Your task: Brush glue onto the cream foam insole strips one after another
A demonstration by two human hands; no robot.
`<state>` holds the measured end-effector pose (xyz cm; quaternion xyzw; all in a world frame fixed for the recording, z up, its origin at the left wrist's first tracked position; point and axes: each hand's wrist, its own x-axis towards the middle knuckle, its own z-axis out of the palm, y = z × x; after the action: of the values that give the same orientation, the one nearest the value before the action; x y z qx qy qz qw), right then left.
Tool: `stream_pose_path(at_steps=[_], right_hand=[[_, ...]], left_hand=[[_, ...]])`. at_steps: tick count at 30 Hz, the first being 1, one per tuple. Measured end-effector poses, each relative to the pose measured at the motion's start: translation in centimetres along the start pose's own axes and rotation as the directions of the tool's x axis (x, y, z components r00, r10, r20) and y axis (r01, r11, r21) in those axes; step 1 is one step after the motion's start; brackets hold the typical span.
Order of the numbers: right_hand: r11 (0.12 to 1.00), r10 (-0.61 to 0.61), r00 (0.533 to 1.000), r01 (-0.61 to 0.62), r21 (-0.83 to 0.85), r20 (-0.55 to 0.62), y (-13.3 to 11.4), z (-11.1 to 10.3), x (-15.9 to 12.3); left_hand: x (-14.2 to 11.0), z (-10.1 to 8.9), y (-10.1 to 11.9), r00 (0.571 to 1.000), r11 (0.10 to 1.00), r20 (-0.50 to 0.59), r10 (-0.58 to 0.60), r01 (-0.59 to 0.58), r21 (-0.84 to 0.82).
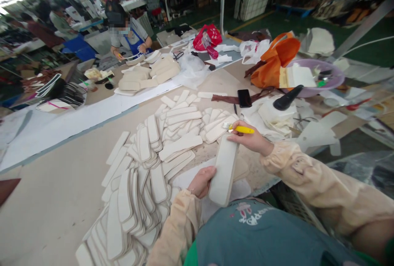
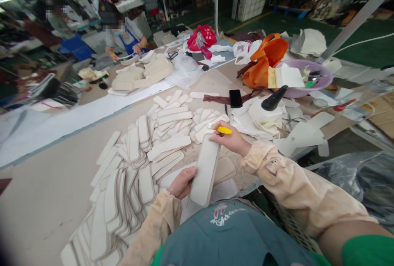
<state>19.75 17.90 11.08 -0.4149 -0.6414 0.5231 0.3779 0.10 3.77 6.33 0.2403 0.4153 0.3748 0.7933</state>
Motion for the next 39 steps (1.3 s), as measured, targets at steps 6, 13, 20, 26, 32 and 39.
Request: stream_pose_path(at_steps=[6, 13, 20, 26, 32, 39], right_hand=[[0.998, 0.016, 0.999, -0.015, 0.063, -0.028, 0.5, -0.7, 1.0], [0.99, 0.056, 0.998, -0.053, 0.13, -0.019, 0.8, -0.6, 1.2], [0.996, 0.025, 0.999, -0.023, 0.088, -0.024, 0.8, -1.0, 0.6], [0.999, -0.019, 0.998, 0.022, 0.047, -0.064, 1.2, -1.7, 0.5], [0.999, -0.047, 0.994, 0.045, -0.021, -0.096, 1.3, -2.0, 0.3], [0.983, -0.137, 0.986, 0.123, -0.139, -0.1, 0.8, -1.6, 0.0]], left_hand=[[-2.1, -0.1, -2.3, 0.981, 0.985, 0.159, -0.108, 0.127, -0.115], [-2.2, 1.5, -4.1, 0.997, 0.989, -0.033, -0.075, 0.07, -0.128], [-2.6, 2.4, -4.3, 0.992, 0.993, -0.108, -0.065, 0.054, -0.106], [-3.4, 2.5, -4.3, 0.996, 0.975, 0.001, -0.086, 0.085, -0.205], [-3.8, 2.1, -4.9, 0.998, 0.992, -0.01, -0.055, 0.053, -0.116], [-4.0, 2.3, -4.4, 0.995, 0.998, -0.073, -0.066, 0.065, -0.026]])
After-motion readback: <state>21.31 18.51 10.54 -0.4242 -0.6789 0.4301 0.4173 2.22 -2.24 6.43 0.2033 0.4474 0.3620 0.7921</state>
